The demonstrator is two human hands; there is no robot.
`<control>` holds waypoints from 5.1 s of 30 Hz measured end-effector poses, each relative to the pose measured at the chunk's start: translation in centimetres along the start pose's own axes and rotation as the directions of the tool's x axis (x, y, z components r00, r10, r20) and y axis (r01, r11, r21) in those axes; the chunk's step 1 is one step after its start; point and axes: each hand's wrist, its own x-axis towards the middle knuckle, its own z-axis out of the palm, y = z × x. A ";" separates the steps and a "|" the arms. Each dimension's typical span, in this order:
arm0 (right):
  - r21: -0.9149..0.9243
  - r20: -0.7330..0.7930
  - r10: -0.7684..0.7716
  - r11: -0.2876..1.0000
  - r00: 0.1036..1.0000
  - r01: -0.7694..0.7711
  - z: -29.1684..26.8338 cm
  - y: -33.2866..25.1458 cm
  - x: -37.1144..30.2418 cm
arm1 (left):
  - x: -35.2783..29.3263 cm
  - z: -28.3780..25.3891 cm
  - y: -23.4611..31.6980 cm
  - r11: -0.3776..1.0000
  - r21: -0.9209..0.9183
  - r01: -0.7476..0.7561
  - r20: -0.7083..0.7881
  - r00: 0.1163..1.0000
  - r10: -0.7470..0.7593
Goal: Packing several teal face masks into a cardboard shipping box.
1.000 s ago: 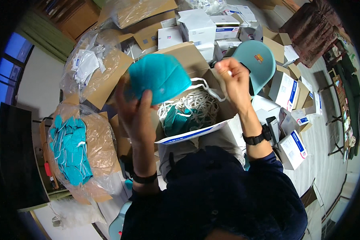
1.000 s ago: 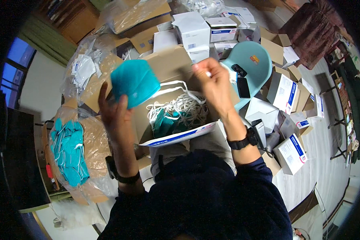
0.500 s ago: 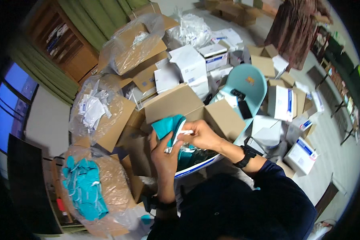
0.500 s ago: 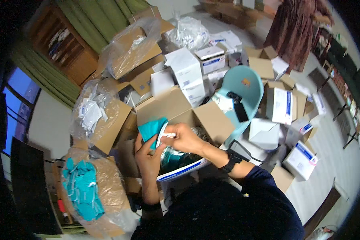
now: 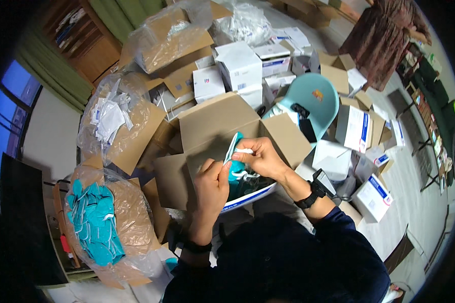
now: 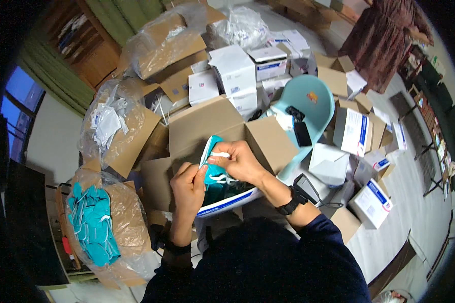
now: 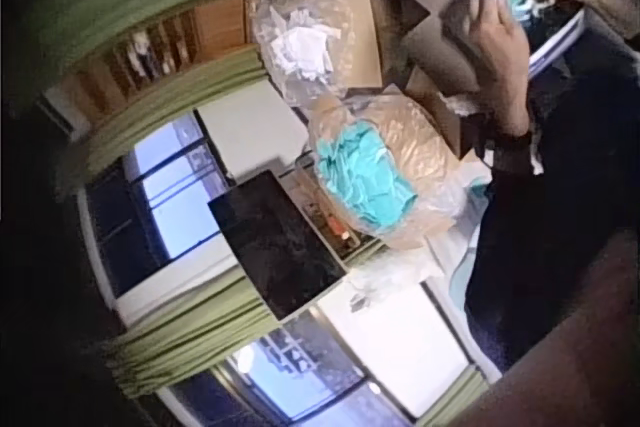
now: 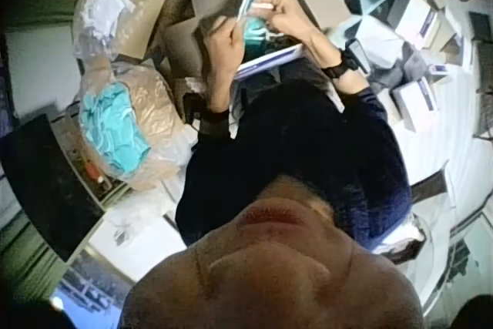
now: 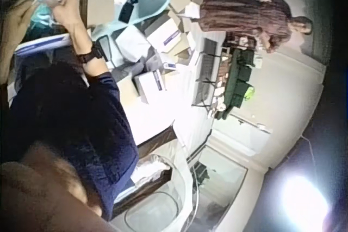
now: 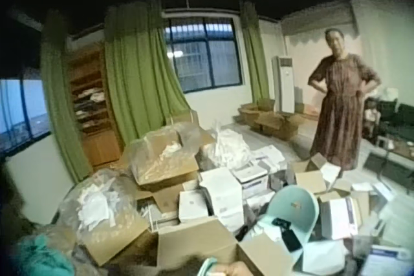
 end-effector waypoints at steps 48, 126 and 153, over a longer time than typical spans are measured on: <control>-0.697 0.583 0.221 0.631 0.782 0.341 0.4 -5.0 -1.0 | -6.5 -14.2 -10.2 0.483 -0.814 0.321 -0.212 0.611 -0.763; -0.210 -0.079 -0.162 0.967 0.984 0.143 -1.2 -4.6 1.0 | 6.8 -2.9 0.4 0.857 0.072 -0.511 0.226 0.845 0.484; -0.134 -0.481 -0.232 0.973 0.846 0.190 -4.8 -3.0 3.3 | 2.7 2.1 0.2 0.624 -0.645 0.442 0.313 0.897 -0.312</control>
